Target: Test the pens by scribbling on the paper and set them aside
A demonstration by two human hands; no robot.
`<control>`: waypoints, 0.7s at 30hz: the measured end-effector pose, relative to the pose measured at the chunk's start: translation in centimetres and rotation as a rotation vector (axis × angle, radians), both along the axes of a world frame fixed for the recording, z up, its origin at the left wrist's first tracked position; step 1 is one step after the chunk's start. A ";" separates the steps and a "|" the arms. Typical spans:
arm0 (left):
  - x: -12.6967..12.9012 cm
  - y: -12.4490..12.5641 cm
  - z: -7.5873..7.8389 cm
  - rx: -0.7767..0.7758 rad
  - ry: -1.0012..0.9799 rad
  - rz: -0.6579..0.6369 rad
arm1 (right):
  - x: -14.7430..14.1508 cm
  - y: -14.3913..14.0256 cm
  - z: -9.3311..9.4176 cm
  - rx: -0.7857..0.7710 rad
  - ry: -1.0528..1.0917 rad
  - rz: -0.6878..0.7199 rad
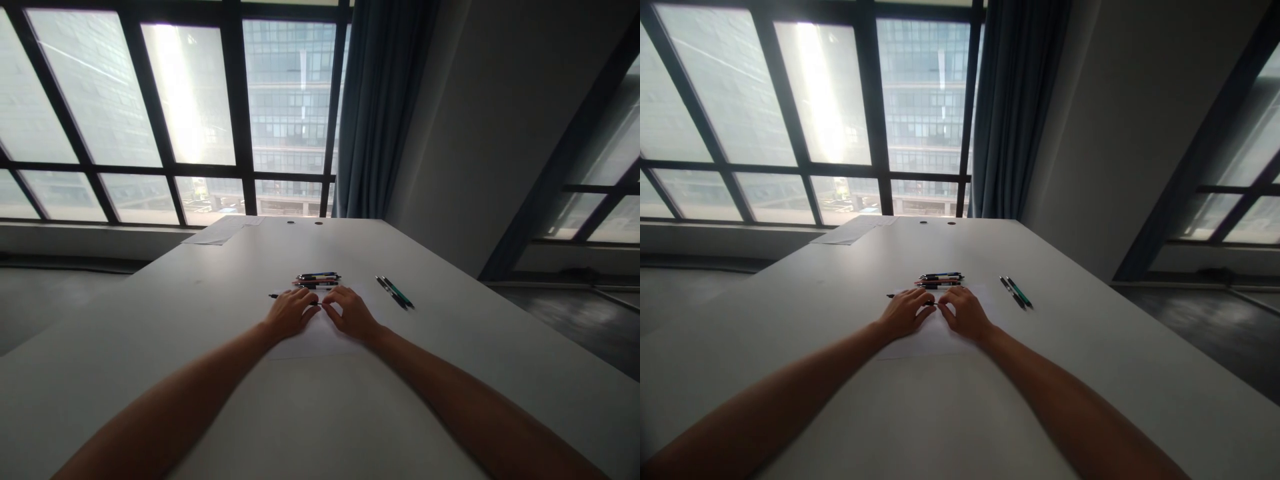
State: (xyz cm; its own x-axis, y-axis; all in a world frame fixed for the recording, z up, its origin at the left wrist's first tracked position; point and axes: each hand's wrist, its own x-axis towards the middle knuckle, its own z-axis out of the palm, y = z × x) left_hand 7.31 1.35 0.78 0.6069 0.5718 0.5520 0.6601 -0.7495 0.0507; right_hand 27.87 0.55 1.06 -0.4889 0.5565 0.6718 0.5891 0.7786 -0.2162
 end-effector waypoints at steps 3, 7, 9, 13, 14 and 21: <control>0.0 0.3 -0.3 0.026 -0.005 0.021 | -0.1 -0.1 0.0 0.018 -0.024 0.042; 0.0 0.4 -0.5 0.047 -0.014 -0.004 | 0.0 0.1 -0.3 0.033 -0.022 0.045; 0.0 0.3 -0.5 0.056 -0.010 -0.016 | 0.0 0.2 -0.3 0.029 -0.017 0.041; -0.1 0.2 -0.4 0.082 0.010 -0.028 | 0.0 0.2 -0.2 0.019 -0.008 0.027; -0.1 0.1 -0.4 0.085 0.013 -0.027 | -0.1 0.1 -0.2 0.016 -0.010 0.022; 0.0 0.2 -0.5 0.067 -0.016 -0.022 | -0.1 0.2 -0.2 0.023 -0.007 -0.005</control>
